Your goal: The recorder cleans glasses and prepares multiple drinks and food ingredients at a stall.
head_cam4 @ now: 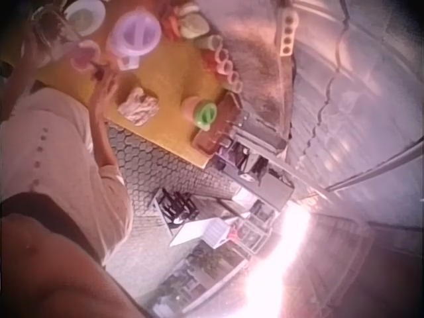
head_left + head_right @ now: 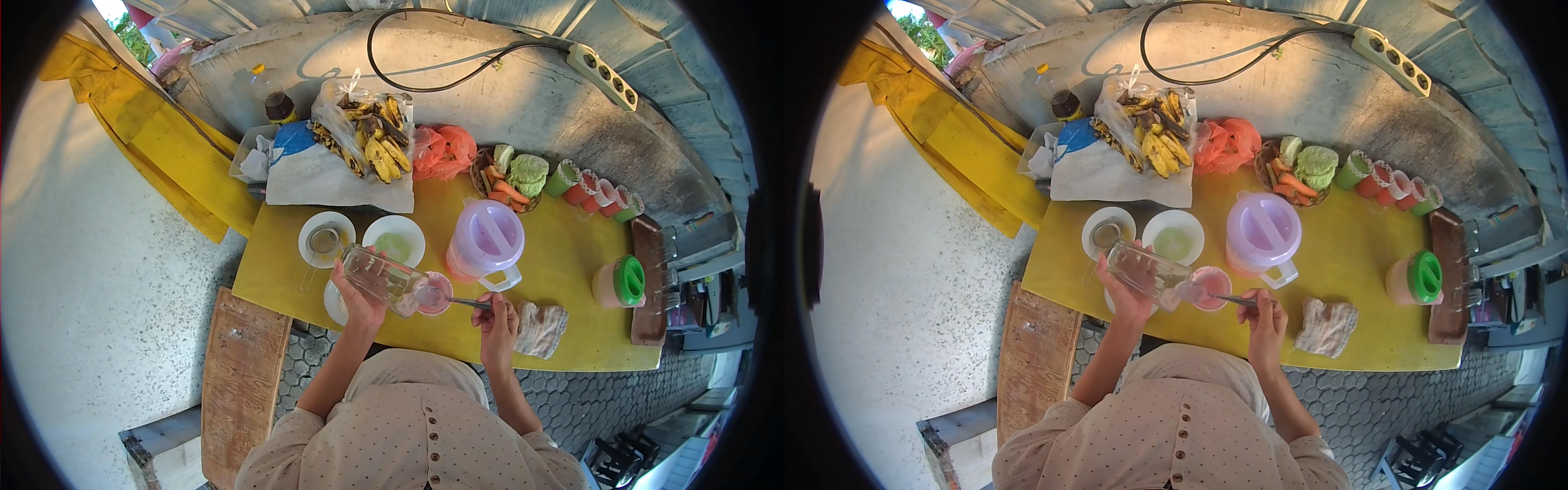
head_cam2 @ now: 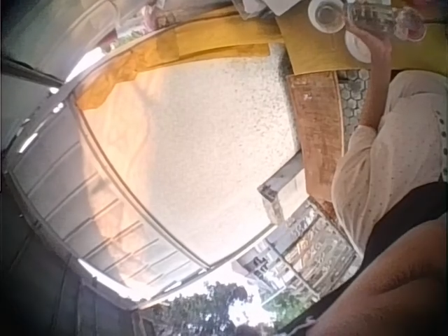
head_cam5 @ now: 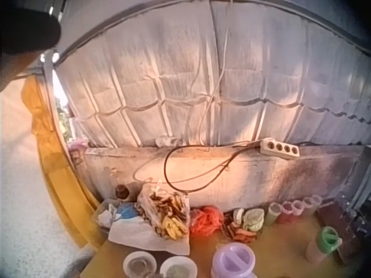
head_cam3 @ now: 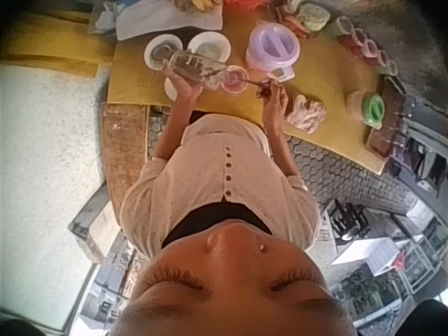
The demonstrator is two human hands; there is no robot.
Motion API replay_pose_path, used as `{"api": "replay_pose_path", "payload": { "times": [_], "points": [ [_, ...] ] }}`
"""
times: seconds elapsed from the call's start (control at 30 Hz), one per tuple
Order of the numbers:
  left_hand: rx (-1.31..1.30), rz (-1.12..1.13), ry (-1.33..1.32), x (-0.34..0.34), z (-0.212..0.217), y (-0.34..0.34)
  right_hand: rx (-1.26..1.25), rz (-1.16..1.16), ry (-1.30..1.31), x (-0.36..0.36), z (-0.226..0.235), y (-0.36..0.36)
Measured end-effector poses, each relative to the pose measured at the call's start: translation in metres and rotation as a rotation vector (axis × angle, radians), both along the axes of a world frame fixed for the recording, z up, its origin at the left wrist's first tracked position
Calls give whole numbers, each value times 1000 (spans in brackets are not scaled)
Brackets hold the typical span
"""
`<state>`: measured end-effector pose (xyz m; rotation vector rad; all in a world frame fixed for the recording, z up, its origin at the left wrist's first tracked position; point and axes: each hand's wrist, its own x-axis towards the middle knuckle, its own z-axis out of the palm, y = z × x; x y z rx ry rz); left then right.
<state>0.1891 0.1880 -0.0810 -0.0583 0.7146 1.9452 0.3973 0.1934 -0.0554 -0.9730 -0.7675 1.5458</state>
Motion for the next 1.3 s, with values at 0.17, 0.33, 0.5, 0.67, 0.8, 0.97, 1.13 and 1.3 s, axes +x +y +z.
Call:
{"api": "replay_pose_path", "payload": {
  "times": [0.17,0.33,0.5,0.67,0.8,0.97,1.13,1.3],
  "points": [
    [-6,20,32,-1,0,0,26,7,-72,-2,0,3],
    [-34,11,55,1,4,0,56,88,-71,-4,0,-2],
    [-19,19,76,1,4,0,101,51,-88,-10,4,-1],
    [-6,22,99,1,-1,2,130,71,-109,-6,-2,2],
    [-12,5,106,-1,-1,1,270,80,-281,-11,9,-3],
    [-90,10,116,1,3,1,280,-9,-266,-5,-3,4],
    [-89,-21,151,-1,-1,-1,302,109,-372,-8,6,-1],
    [-108,-6,119,5,6,2,315,-69,-294,-12,1,0]
  ]
}}
